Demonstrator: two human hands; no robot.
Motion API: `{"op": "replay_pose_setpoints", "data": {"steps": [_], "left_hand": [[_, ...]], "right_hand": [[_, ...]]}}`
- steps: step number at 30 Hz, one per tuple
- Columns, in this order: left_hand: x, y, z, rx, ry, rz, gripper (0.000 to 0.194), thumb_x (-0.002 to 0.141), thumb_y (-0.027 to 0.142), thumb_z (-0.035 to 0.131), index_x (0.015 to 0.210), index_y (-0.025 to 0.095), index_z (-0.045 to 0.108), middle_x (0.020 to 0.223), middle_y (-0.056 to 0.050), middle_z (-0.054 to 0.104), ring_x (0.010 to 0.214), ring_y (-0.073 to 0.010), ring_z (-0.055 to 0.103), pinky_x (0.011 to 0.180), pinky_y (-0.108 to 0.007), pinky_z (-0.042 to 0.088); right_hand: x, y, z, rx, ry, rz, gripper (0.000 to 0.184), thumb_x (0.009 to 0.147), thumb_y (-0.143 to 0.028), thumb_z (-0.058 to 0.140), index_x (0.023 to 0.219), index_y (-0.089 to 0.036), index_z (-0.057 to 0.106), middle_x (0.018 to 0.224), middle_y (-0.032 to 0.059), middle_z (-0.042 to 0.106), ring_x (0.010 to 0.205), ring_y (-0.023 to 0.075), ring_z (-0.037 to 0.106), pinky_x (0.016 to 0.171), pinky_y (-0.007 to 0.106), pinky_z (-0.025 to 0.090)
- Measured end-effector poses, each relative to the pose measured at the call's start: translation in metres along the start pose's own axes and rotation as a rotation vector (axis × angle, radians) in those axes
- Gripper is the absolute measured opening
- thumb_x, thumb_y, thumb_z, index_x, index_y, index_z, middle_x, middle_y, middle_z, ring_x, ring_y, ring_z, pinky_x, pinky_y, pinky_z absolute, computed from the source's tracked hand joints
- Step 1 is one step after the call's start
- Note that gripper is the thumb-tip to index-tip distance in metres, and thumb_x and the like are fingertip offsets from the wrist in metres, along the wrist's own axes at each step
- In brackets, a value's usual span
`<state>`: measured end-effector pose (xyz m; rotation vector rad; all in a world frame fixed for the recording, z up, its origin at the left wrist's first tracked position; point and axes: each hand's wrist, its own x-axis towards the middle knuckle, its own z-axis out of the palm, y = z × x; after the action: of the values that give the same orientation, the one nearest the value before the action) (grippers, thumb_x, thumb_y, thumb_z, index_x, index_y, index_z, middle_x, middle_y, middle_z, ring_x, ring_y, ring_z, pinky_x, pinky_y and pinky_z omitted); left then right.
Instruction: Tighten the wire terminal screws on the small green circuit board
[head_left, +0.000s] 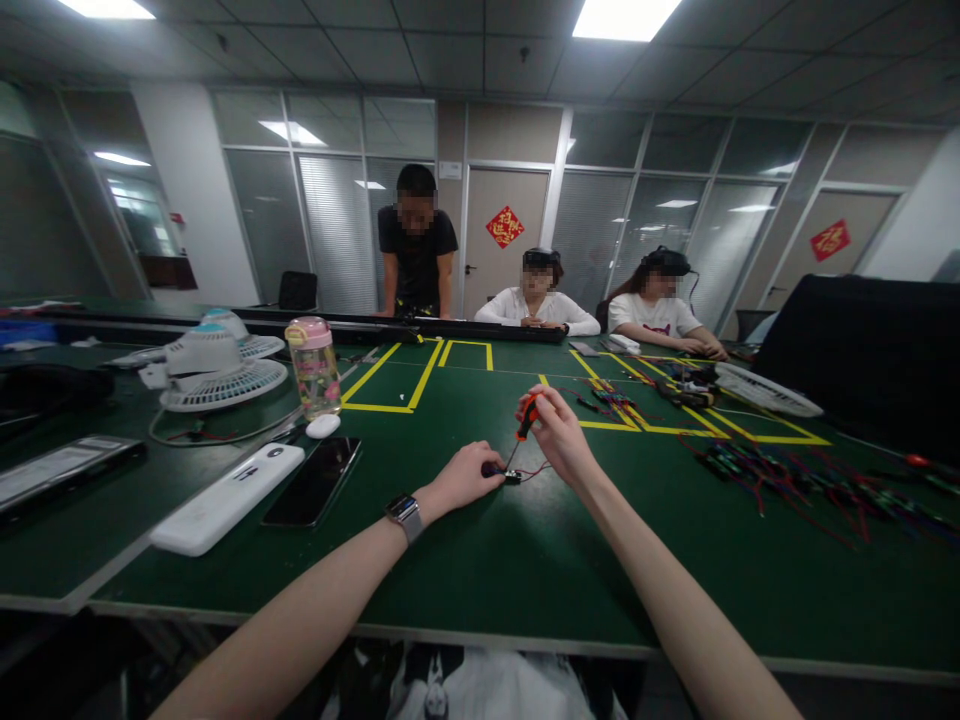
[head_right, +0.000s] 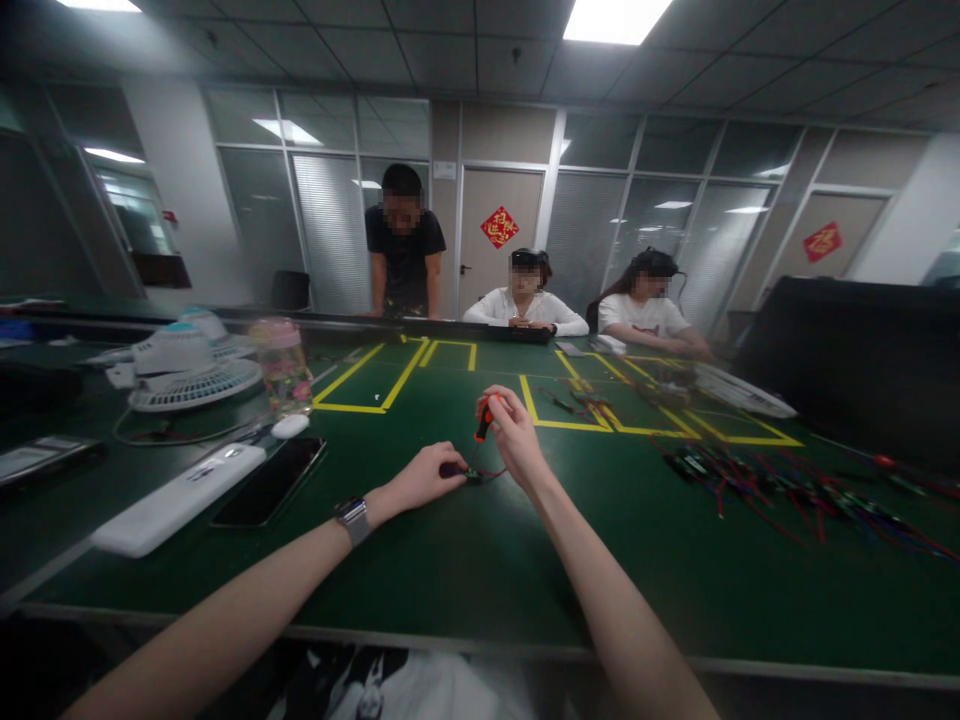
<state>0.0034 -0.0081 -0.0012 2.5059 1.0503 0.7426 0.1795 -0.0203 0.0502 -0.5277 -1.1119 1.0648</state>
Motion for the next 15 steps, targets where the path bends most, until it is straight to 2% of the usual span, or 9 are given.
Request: {"op": "replay_pose_setpoints", "data": {"steps": [3, 8, 15], "left_hand": [[0.0000, -0.0006, 0.0003, -0.008, -0.002, 0.002, 0.014, 0.088, 0.027, 0.064, 0.092, 0.019, 0.075, 0.094, -0.005, 0.065, 0.086, -0.0184, 0.062, 0.077, -0.028, 0.047], [0.0000, -0.0014, 0.0018, -0.003, 0.013, 0.006, 0.012, 0.087, 0.025, 0.065, 0.091, 0.019, 0.074, 0.092, -0.004, 0.066, 0.086, -0.0181, 0.061, 0.077, -0.028, 0.046], [0.0008, -0.0009, 0.0018, 0.011, 0.009, -0.003, 0.013, 0.086, 0.026, 0.065, 0.091, 0.019, 0.075, 0.092, -0.004, 0.065, 0.085, -0.0183, 0.062, 0.077, -0.028, 0.047]], "right_hand": [[0.0003, -0.0014, -0.0012, -0.020, 0.014, -0.005, 0.029, 0.069, -0.045, 0.081, 0.089, -0.027, 0.071, 0.081, -0.0012, 0.066, 0.076, 0.0153, 0.061, 0.079, 0.033, 0.052], [-0.0006, -0.0036, -0.0007, 0.009, -0.028, 0.021, 0.031, 0.075, -0.048, 0.076, 0.098, -0.027, 0.070, 0.085, 0.0005, 0.068, 0.080, 0.0160, 0.063, 0.082, 0.033, 0.052], [0.0008, -0.0015, -0.0023, -0.010, 0.002, -0.015, 0.028, 0.070, -0.045, 0.081, 0.087, -0.027, 0.069, 0.082, -0.0011, 0.066, 0.076, 0.0148, 0.060, 0.078, 0.032, 0.052]]}}
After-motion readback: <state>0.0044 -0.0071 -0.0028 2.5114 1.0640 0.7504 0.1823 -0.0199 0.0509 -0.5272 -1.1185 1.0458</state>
